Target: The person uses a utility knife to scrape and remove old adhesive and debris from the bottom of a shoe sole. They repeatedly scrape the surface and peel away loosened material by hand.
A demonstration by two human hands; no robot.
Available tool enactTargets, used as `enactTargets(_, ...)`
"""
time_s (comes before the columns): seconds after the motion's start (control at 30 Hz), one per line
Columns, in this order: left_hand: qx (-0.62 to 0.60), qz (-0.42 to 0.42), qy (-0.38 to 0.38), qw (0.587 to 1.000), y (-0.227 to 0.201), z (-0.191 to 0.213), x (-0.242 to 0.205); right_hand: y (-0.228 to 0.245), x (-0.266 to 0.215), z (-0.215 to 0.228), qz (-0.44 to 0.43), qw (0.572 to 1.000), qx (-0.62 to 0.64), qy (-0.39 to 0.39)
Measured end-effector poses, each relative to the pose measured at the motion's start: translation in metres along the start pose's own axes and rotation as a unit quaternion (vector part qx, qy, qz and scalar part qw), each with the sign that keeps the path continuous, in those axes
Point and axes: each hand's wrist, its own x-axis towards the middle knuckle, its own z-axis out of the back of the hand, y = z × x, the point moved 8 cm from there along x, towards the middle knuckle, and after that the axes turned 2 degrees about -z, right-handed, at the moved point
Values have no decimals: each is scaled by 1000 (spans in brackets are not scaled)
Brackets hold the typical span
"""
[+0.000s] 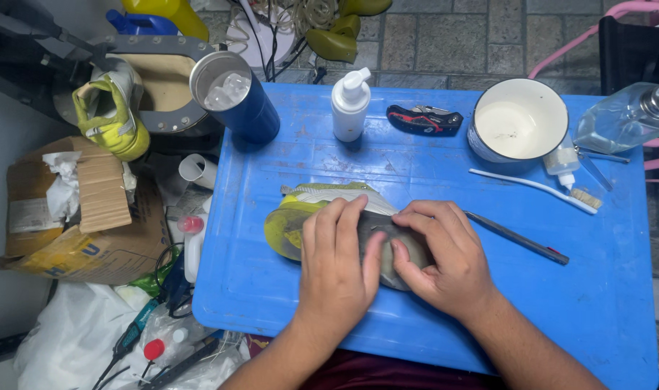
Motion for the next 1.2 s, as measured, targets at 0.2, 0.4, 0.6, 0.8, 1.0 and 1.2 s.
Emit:
enactTargets(0.2,-15,2,33,999,2,5,8,2,-2,0,-19,998,-58,-22)
enactTargets(0.4,-13,-22,68,997,-1,8,14,2,-1,-2,-15,997,-69,-12)
enactTargets(0.6,13,-79,63,995,-5,7,13,3,-2,-4,-17,997,-76,-6)
enactTargets(0.8,70,-121,41,989,-6,1,-4,8,-1,-5,4,998,-68,6)
enactTargets(1.0,79,-133,-18,988,1,-5,-24,9,-1,-7,1,998,-58,14)
enactTargets(1.2,46,-121,-23,991,8,-11,-30,7,0,-7,-6,999,-44,19)
